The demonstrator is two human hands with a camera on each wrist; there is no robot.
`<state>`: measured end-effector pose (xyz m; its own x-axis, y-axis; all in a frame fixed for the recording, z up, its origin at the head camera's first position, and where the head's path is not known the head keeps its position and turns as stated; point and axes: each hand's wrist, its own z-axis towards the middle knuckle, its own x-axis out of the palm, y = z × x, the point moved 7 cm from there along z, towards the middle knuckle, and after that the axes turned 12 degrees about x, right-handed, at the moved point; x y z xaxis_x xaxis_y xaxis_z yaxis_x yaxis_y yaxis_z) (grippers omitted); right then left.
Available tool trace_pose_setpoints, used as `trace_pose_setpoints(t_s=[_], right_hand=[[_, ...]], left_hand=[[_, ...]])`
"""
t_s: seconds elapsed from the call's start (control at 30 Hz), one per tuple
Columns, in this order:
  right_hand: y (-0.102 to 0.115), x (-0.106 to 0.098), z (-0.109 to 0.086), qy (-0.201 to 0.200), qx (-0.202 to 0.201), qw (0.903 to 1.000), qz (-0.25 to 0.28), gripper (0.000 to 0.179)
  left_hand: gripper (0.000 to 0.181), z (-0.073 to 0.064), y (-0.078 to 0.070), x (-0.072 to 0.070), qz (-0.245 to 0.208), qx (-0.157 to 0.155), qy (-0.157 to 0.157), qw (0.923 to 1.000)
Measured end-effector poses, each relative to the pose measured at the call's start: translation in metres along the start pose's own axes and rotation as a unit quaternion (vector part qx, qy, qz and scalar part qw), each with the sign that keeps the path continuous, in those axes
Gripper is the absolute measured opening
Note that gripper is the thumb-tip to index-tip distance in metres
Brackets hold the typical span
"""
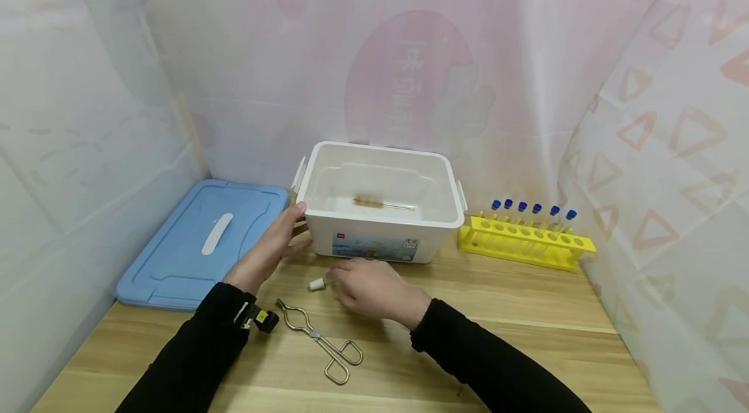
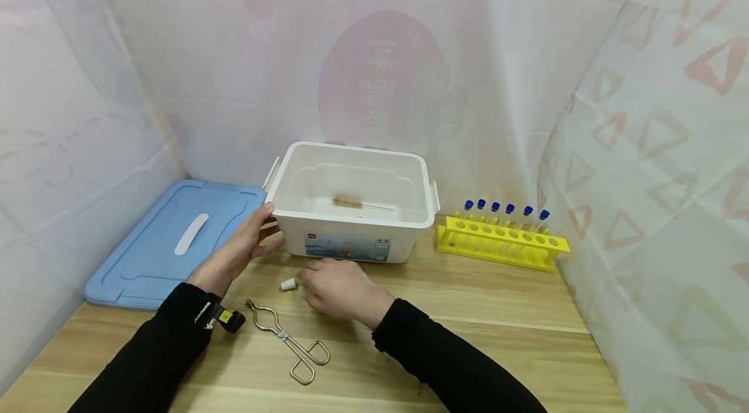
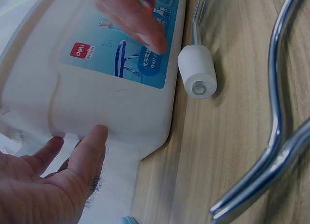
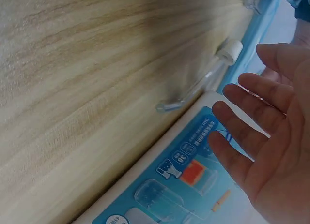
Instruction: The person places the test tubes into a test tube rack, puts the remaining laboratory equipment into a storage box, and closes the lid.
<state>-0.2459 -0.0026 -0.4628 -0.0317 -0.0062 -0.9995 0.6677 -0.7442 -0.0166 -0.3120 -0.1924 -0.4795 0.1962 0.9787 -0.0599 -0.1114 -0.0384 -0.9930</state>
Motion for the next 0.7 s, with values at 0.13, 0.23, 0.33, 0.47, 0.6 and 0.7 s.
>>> trace_pose_setpoints(t_s=[0.13,0.23,0.33,0.47,0.6,0.7], right_hand=[[0.002,0.004,0.004,-0.001,-0.01,0.9999,-0.01,0.024],[0.003,0.008,0.006,0.004,-0.013,0.9998,-0.015,0.022],[0.003,0.01,0.007,0.008,-0.015,0.9997,-0.018,0.02],[0.003,0.012,0.008,0.014,-0.014,0.9996,-0.021,0.019],[0.003,0.015,0.009,0.027,-0.007,0.9994,-0.021,0.019],[0.003,0.016,0.01,0.038,0.0,0.9991,-0.017,0.019]], left_hand=[[0.09,-0.001,-0.001,0.0,-0.001,0.002,0.002,1.0],[0.09,-0.001,-0.002,0.001,0.0,0.004,0.004,1.0],[0.09,-0.001,-0.002,0.001,0.0,0.004,0.004,1.0],[0.089,-0.001,-0.003,0.002,-0.001,0.005,0.004,1.0],[0.089,-0.001,-0.003,0.002,0.002,0.004,0.002,1.0],[0.09,-0.001,-0.002,0.001,0.004,0.002,0.0,1.0]])
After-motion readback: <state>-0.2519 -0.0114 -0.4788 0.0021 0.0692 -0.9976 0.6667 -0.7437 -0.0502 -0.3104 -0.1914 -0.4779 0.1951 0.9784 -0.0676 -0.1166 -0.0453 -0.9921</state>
